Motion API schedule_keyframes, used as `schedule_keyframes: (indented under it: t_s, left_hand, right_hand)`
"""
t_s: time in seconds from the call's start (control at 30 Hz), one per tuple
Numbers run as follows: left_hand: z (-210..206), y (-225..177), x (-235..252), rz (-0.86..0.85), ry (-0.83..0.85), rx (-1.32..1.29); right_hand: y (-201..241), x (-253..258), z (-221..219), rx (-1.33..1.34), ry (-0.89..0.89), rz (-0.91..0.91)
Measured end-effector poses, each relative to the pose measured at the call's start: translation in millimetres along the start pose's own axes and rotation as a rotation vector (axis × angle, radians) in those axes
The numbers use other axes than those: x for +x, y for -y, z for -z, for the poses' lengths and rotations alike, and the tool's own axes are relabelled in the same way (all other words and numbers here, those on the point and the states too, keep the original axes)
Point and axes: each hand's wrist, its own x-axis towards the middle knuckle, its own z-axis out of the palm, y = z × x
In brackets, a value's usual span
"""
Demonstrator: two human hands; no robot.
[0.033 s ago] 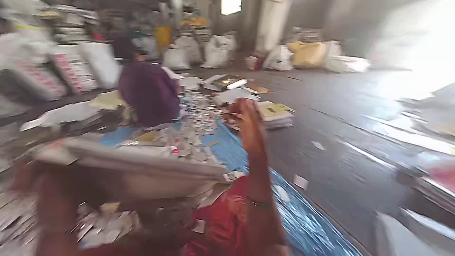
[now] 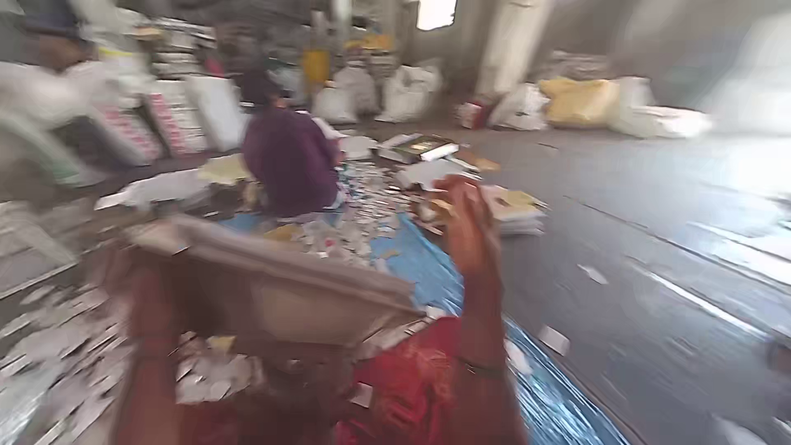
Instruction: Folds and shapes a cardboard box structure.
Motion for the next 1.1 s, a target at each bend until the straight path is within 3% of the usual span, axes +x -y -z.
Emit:
schedule_keyframes:
  t_s: [0.07, 0.13, 0.3, 0.47, 0.63, 0.73, 0.9, 1.0, 1.1]
  left_hand:
    - [-18, -12, 33, 0.226, -0.327, 0.166]
    - [-20, -19, 55, 0.250, -0.377, 0.208]
    - [-44, -33, 55, 0.096, -0.269, 0.202]
    - [-72, -74, 31, 0.008, -0.027, 0.297]
    - [-89, -105, 14, -0.136, 0.218, 0.337]
    - [-94, -108, 21, -0.215, 0.248, 0.337]
    - [-102, -127, 35, -0.267, 0.445, 0.332]
    - [-96, -131, 49, -0.223, 0.643, 0.122]
    - [-106, -122, 64, -0.234, 0.782, -0.060]
  right_hand:
    - [15, 18, -14, -0.048, 0.199, 0.077]
    - [22, 17, -28, -0.171, 0.280, 0.160]
    - [33, -4, -78, -0.588, 0.304, 0.472]
    - [25, -29, -141, -0.810, 0.259, 0.730]
    - [26, -25, -133, -0.825, 0.179, 0.861]
    - [33, -20, -119, -0.724, 0.214, 0.850]
    - [37, -17, -102, -0.607, 0.193, 0.670]
    - [45, -15, -95, -0.519, 0.273, 0.474]
    - [52, -12, -81, -0.468, 0.390, 0.397]
